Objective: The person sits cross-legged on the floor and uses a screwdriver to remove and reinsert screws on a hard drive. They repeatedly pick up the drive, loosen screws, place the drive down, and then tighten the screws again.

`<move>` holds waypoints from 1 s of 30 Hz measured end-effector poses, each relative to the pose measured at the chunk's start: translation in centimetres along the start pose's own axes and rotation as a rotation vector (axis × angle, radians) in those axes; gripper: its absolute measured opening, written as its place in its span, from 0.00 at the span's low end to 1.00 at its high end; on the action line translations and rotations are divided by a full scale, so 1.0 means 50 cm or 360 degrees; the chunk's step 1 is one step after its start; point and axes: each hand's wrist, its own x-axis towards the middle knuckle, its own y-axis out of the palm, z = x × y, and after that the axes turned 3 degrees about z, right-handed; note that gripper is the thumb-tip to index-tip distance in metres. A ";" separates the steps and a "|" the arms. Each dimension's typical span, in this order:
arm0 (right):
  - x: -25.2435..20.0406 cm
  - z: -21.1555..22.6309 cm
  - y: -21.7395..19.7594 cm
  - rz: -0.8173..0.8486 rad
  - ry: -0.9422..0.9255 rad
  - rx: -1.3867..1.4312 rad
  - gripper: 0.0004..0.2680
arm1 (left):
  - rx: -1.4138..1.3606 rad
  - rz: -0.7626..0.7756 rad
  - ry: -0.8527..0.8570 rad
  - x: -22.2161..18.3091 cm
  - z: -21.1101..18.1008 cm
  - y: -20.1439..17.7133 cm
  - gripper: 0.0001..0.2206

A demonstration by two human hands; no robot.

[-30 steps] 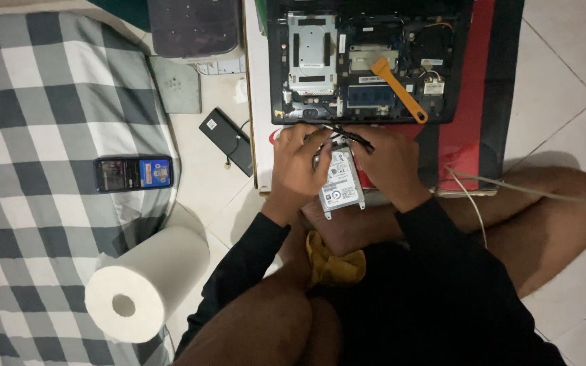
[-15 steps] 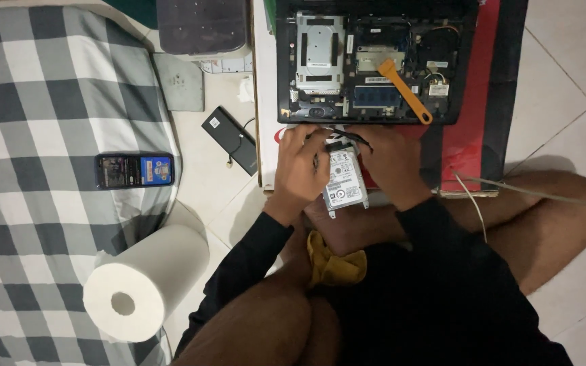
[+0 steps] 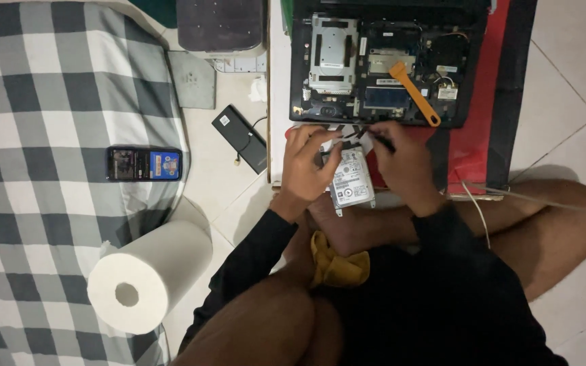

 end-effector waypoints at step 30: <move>-0.040 0.057 -0.048 0.0250 0.0330 0.1179 0.11 | -0.0159 0.0031 0.0097 0.000 0.000 -0.001 0.03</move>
